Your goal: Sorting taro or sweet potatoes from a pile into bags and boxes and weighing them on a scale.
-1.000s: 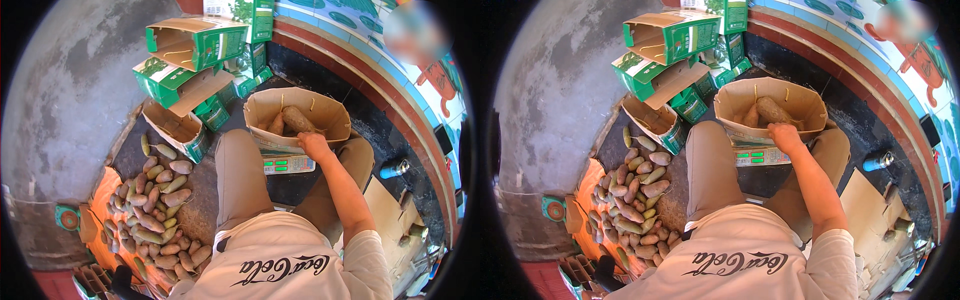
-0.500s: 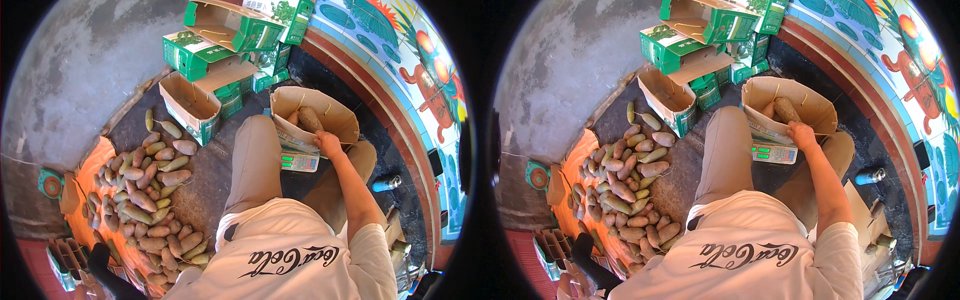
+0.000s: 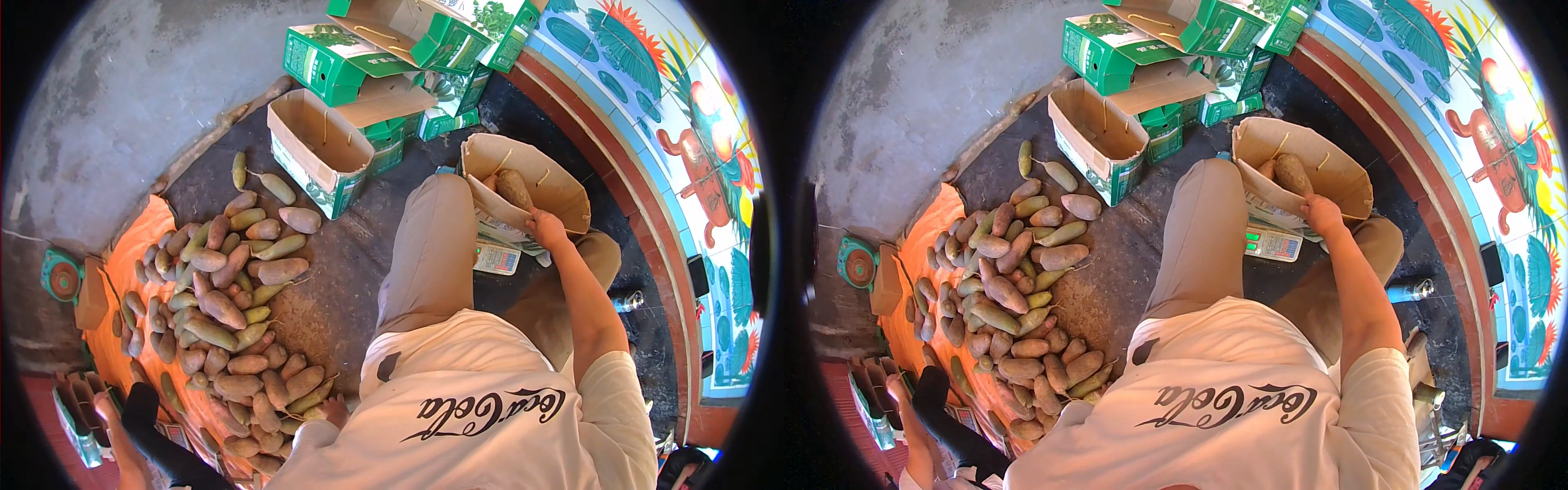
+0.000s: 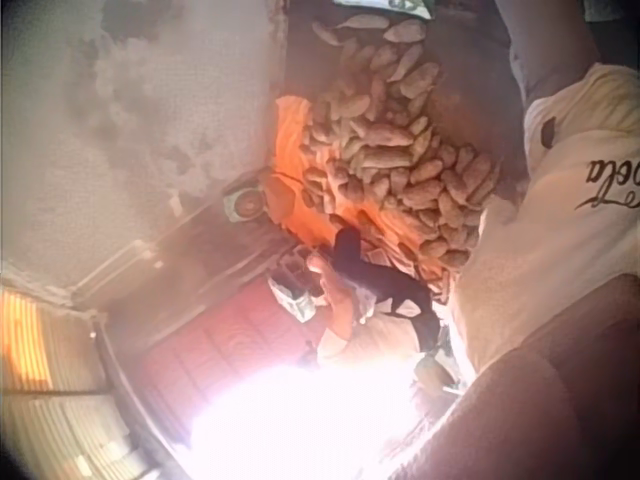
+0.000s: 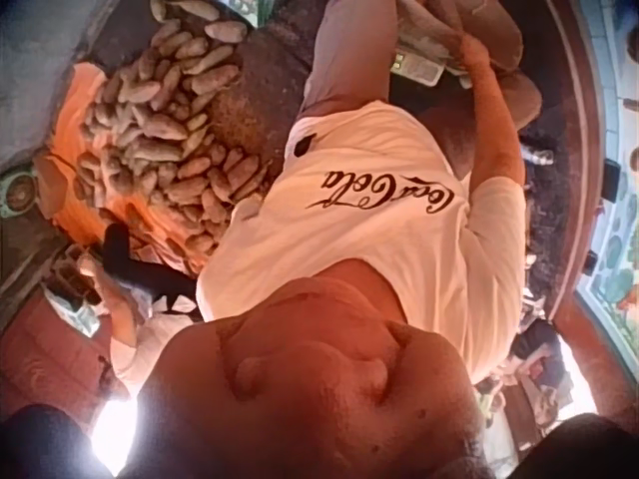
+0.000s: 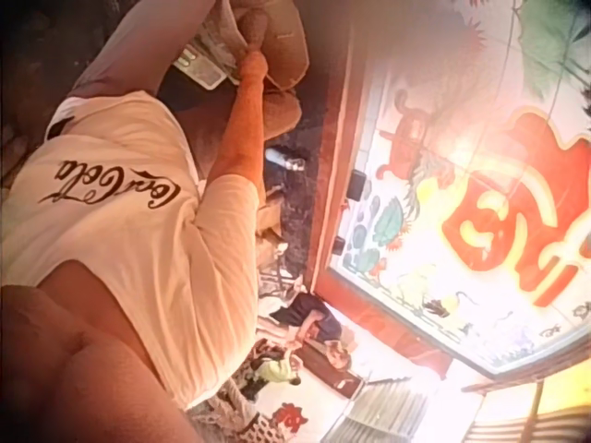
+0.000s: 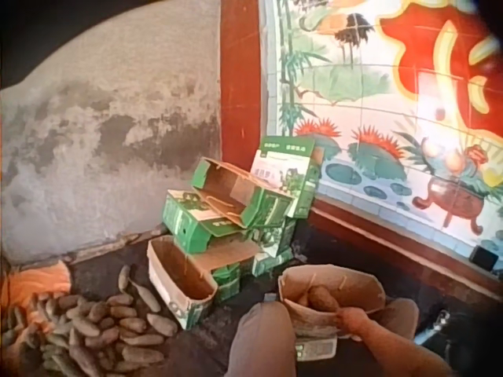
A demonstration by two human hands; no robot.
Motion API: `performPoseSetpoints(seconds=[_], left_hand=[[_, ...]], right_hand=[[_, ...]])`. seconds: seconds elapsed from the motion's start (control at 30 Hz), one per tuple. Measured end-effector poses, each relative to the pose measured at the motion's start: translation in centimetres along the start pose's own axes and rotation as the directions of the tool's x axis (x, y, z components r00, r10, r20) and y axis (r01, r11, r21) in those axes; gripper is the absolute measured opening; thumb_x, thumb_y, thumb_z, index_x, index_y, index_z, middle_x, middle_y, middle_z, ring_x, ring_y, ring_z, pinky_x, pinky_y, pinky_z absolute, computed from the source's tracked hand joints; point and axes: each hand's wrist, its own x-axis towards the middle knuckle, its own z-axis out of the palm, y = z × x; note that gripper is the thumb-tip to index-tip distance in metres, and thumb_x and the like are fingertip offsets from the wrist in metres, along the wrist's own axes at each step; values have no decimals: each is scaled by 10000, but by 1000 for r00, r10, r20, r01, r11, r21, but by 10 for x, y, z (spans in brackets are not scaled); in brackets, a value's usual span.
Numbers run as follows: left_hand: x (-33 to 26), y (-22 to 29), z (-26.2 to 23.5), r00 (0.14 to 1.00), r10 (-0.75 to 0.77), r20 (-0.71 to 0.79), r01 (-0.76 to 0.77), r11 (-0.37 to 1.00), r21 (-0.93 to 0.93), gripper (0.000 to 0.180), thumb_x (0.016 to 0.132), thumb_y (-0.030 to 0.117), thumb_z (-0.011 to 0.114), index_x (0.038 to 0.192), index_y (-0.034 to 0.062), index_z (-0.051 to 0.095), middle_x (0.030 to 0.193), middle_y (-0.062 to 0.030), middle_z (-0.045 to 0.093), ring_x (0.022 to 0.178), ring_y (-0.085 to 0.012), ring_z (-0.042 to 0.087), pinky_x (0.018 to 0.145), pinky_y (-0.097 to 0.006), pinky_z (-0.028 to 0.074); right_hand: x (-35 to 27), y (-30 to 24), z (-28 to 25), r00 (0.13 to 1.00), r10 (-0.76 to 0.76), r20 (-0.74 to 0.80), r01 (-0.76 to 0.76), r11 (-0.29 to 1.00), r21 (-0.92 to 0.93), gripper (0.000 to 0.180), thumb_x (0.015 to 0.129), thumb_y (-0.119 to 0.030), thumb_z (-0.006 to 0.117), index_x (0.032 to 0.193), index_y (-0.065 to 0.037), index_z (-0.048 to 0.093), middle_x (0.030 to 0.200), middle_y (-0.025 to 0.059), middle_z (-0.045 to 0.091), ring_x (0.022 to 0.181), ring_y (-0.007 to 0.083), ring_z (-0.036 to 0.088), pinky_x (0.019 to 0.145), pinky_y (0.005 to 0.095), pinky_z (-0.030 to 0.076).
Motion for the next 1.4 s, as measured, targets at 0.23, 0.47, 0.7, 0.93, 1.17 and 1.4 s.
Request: performPoseSetpoints(seconds=[0.23, 0.47, 0.7, 0.93, 1.17, 1.4], left_hand=[[53, -26, 92, 899, 98, -426, -2, 975, 220, 320, 879, 246, 450, 1193, 199, 487, 1241, -55, 475, 1166, -250, 432, 928, -531, 323], [3, 4, -40, 982, 102, 160, -105, 994, 10, 438, 808, 233, 561, 1219, 149, 435, 1183, -99, 530, 1115, -273, 502, 917, -490, 377], [39, -7, -141, 985, 21, -174, -93, 904, -418, 755, 610, 347, 768, 1205, 68, 395, 1116, -186, 550, 1044, -352, 537, 864, -416, 453], [-16, 53, -399, 396, 9, -918, -667, 690, -280, 653, 633, 141, 747, 1173, -9, 412, 1101, -225, 508, 1044, -395, 460, 898, -458, 369], [-98, 209, -557, -5, 406, -914, -782, 568, 257, 639, 594, 85, 749, 1164, 35, 465, 1079, -166, 527, 1026, -349, 470, 903, -429, 360], [-103, 348, -582, -186, 737, -650, -689, 373, 621, 618, 602, 76, 741, 1160, 87, 474, 1104, -108, 526, 1055, -300, 468, 950, -455, 329]], right_hand=[[4, -1, -1, 1000, -6, -23, 6, 1000, 23, 251, 813, -204, 572, 1004, -48, 530, 982, 183, 603, 940, 352, 565, 794, 428, 450], [1, 4, 2, 1000, 12, -12, -12, 999, -31, 252, 809, -208, 576, 1006, -52, 557, 989, 161, 605, 956, 317, 567, 816, 400, 450], [11, 6, 4, 995, -97, 25, 97, 995, -6, 217, 801, -213, 579, 949, -56, 558, 911, 156, 622, 894, 324, 587, 771, 418, 462], [15, 12, 5, 990, -130, 57, 127, 991, 49, 208, 784, -217, 596, 928, -71, 564, 883, 148, 627, 873, 315, 595, 760, 420, 464], [6, 9, 5, 992, -112, -64, 120, 982, 147, 156, 775, -184, 583, 887, -74, 585, 854, 124, 634, 860, 298, 603, 743, 410, 472], [10, 1, 11, 990, -109, -90, 114, 992, 52, 148, 764, -98, 528, 886, -74, 607, 846, 116, 642, 847, 270, 621, 713, 378, 496]])
